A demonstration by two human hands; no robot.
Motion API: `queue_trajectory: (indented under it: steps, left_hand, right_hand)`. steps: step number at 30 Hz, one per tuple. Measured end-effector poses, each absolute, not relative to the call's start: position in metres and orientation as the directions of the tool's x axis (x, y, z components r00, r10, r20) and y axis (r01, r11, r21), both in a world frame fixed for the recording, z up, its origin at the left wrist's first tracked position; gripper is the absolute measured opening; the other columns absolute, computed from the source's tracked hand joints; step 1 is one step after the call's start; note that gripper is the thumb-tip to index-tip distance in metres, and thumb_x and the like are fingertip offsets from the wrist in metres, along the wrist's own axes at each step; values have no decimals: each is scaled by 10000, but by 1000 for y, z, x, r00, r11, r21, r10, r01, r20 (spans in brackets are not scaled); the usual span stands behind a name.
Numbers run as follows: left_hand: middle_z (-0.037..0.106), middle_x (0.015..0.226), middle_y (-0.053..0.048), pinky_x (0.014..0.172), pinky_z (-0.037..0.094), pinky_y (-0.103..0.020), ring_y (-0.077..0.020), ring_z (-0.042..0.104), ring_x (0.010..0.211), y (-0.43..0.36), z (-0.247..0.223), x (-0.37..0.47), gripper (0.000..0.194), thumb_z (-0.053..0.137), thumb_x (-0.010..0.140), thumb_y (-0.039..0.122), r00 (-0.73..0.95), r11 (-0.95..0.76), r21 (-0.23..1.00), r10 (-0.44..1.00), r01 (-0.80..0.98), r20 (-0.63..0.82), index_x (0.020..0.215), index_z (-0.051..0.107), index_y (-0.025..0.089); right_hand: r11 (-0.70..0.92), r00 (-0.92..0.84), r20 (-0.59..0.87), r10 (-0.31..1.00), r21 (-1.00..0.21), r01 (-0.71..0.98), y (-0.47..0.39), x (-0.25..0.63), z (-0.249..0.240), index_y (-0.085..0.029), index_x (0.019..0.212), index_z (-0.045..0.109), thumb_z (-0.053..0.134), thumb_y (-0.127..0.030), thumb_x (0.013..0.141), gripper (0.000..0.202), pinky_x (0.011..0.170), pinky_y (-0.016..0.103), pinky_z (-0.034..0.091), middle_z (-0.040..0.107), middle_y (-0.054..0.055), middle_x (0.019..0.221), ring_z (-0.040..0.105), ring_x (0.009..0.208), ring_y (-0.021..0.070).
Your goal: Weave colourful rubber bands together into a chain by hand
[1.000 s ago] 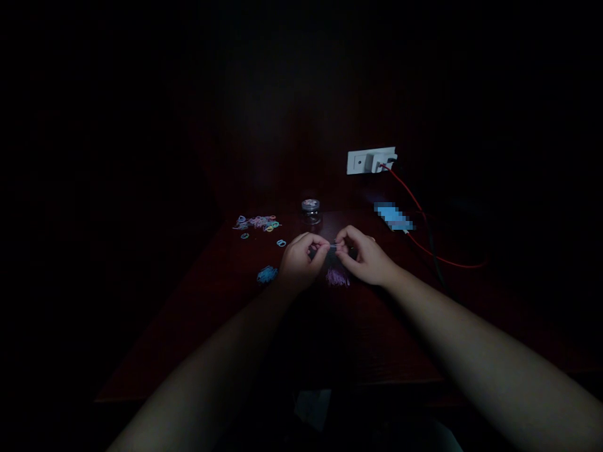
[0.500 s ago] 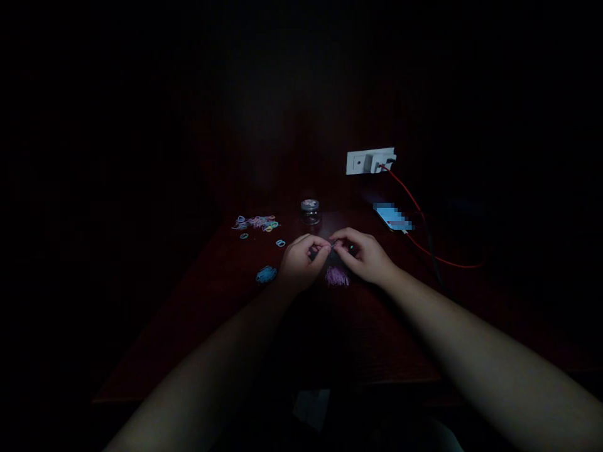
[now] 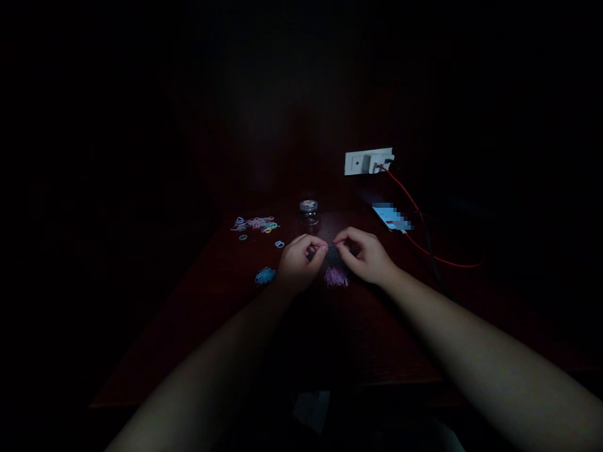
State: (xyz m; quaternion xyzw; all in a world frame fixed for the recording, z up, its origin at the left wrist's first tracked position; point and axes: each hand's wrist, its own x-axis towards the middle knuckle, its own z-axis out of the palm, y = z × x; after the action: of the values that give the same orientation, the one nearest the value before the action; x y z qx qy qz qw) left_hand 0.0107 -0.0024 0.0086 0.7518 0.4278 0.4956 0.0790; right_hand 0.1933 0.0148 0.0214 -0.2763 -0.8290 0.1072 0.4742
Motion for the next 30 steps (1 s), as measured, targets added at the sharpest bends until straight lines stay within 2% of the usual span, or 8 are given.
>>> queue_trajectory:
  steps: [15, 20, 30]
  left_hand:
    - [645, 799, -21, 649, 461, -255, -137, 578, 725, -3, 8, 12, 78, 579, 834, 236, 214, -639, 529, 727, 559, 652, 815, 639, 190]
    - [656, 833, -20, 653, 471, -259, -138, 592, 731, -5, 9, 10, 94, 630, 804, 270, 236, -639, 547, 739, 540, 631, 862, 646, 198]
    - [633, 743, -9, 615, 445, -247, -128, 561, 670, 0, 8, 8, 83, 588, 823, 246, 214, -644, 506, 714, 573, 666, 789, 643, 195]
  right_hand:
    - [828, -373, 747, 550, -430, 360, 16, 192, 22, -173, 800, 591, 552, -152, 815, 47, 592, 257, 398, 564, 21, 716, 519, 644, 136]
    - [837, -397, 741, 542, -431, 338, 15, 191, 23, -175, 788, 584, 547, -152, 824, 56, 581, 244, 392, 557, 16, 727, 505, 638, 124]
    - [850, -438, 735, 518, -388, 355, 10, 192, 27, -178, 803, 580, 524, -133, 838, 80, 629, 251, 395, 558, 17, 749, 522, 688, 133]
